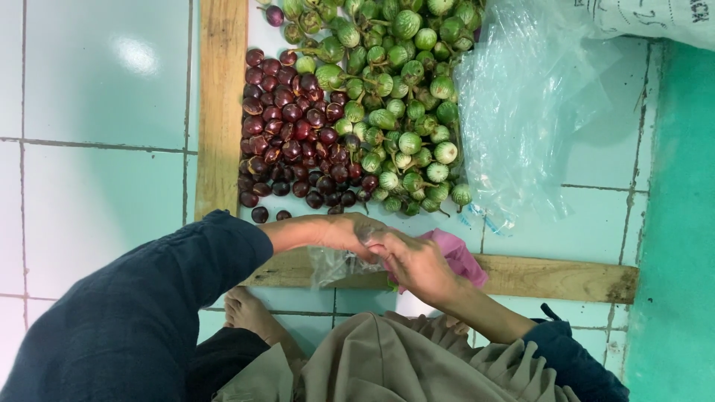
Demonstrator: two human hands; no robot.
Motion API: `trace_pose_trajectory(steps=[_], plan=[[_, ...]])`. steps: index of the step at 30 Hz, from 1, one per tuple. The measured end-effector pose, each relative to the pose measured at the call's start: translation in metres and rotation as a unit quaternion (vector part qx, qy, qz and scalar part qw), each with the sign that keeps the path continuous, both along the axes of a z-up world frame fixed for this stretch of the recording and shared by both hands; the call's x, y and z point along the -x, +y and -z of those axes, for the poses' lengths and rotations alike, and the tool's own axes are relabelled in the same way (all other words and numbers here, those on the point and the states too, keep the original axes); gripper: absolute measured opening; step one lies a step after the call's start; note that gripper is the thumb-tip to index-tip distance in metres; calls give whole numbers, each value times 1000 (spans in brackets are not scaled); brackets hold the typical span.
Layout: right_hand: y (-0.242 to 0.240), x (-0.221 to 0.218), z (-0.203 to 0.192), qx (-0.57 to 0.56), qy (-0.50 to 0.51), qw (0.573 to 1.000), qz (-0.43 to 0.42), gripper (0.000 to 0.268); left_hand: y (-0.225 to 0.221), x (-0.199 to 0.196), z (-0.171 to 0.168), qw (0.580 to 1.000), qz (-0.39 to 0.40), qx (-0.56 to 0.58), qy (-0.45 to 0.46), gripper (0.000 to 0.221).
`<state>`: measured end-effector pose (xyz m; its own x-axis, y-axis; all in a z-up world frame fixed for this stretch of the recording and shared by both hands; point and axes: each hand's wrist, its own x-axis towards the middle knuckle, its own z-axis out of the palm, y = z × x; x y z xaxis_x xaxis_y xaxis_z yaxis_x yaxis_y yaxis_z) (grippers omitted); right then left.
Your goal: The person sorts round green and purple vegetables on a wooden board, wipes some of the purple ones with a pink cloth, and places a few into a small plastic bag.
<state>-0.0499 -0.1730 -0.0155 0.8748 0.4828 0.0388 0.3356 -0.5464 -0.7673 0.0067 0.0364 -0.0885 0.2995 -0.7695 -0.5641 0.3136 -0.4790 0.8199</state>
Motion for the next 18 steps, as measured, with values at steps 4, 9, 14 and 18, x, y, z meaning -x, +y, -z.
trace_pose_trajectory(steps=[4, 9, 14, 18], plan=[[-17, -7, -6, -3, 1, 999, 33, 8, -5, -20, -33, 999, -22, -38, -7, 54], [-29, -23, -31, -31, 9, 996, 79, 7, 3, -44, -50, 994, 23, -17, -105, 45], [-53, -44, -62, -54, -68, 983, 164, 19, 1, -76, -111, 987, -37, 49, -147, 26], [-54, -46, -91, -136, -134, 945, 264, 30, -23, -113, -126, 968, -158, 74, -182, 9]])
